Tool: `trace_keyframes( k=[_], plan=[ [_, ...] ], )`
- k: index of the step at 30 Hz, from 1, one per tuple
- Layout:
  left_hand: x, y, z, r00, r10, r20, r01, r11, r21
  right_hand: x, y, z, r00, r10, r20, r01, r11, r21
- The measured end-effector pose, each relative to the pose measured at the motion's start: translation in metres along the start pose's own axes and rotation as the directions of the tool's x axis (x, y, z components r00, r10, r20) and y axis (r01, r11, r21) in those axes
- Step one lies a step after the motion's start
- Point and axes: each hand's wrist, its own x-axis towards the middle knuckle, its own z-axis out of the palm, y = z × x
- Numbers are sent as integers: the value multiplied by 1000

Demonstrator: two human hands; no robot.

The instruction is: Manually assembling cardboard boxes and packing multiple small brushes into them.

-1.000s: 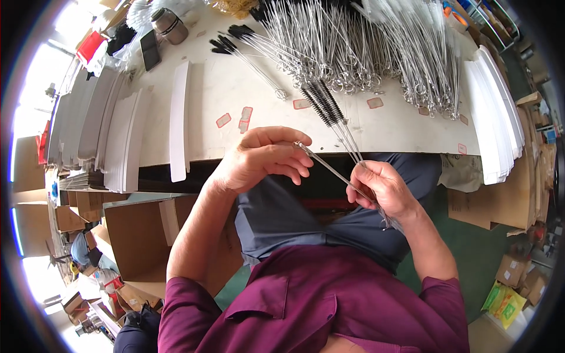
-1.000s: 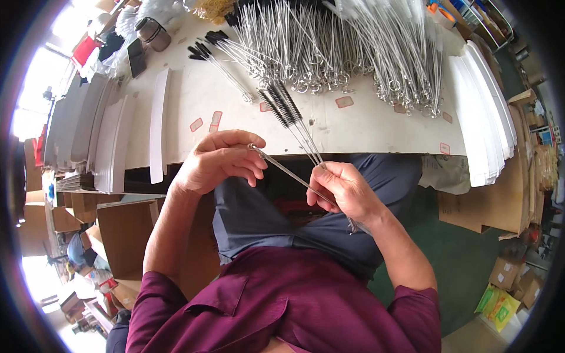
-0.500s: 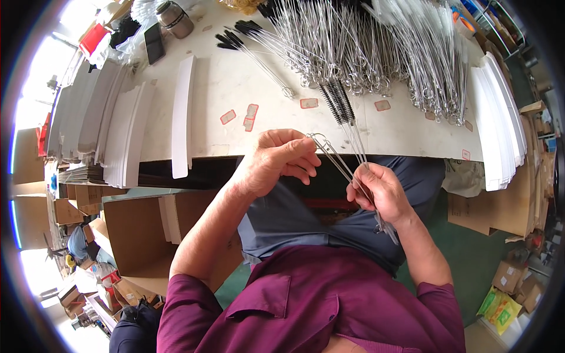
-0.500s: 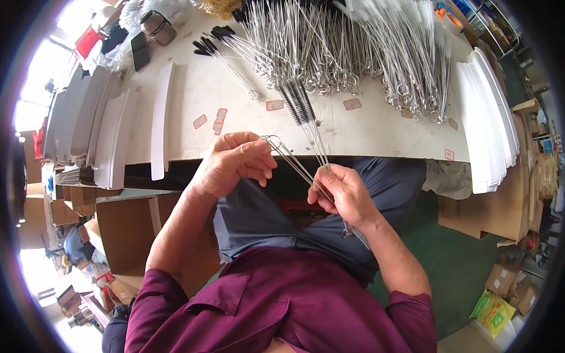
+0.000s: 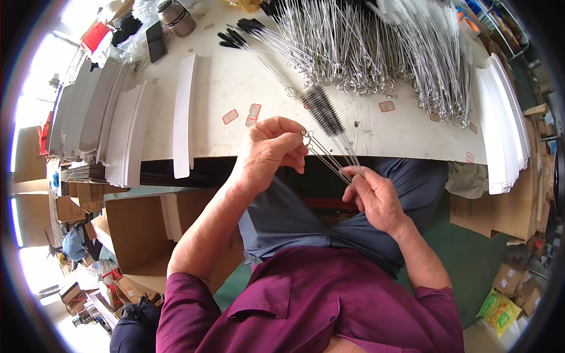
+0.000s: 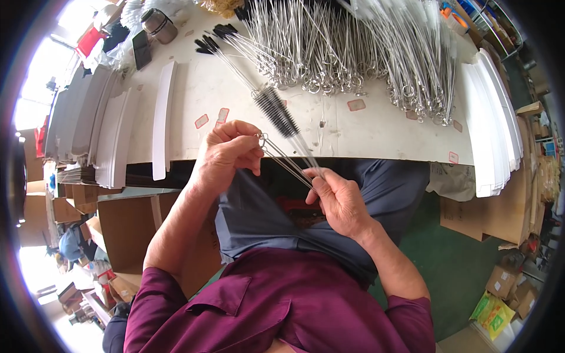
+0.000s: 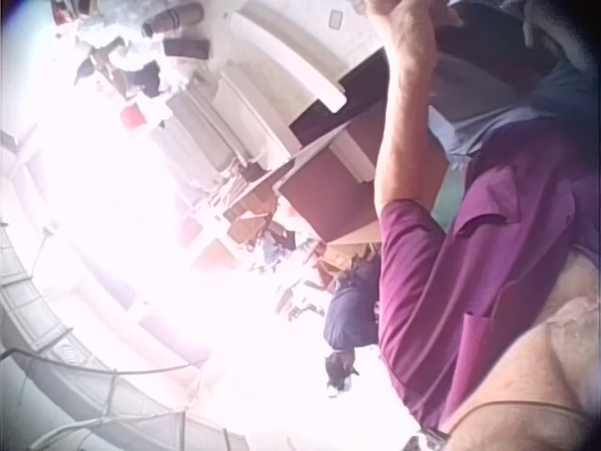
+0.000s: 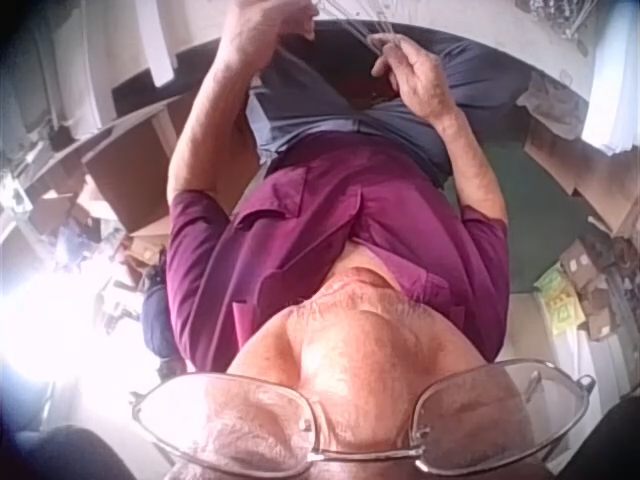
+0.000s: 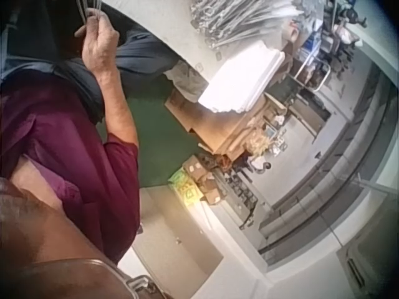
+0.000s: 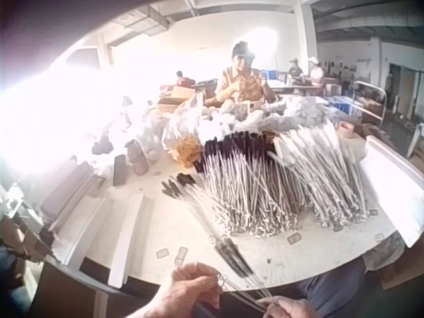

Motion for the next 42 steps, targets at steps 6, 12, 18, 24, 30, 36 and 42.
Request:
trace_keyframes(
  k=[6, 12, 18, 24, 30, 36, 42],
  plan=[
    [-6, 24, -1, 920, 330, 213, -352, 450, 821, 0, 2, -3, 990, 85, 109, -92, 994, 57],
    [-1, 35, -3, 741, 487, 461, -529, 1, 849, 4, 2, 5, 981, 79, 176, -87, 996, 37],
    [1, 33, -9, 861, 466, 204, -383, 330, 863, -2, 0, 2, 971, 110, 210, -96, 993, -73],
    [4, 30, -15, 903, 402, 153, -315, 376, 872, -4, 4, 5, 976, 97, 195, -70, 988, -138],
    [8, 23, -20, 917, 378, 130, -319, 494, 809, -5, 0, 2, 970, 96, 223, -47, 976, -214],
    [10, 12, -22, 859, 492, 142, -369, 402, 838, -4, 3, 2, 976, 42, 216, 7, 975, -220],
    [9, 22, -22, 968, 232, 93, -201, 502, 841, -3, 0, -4, 973, 29, 228, 32, 965, -261]
  ],
)
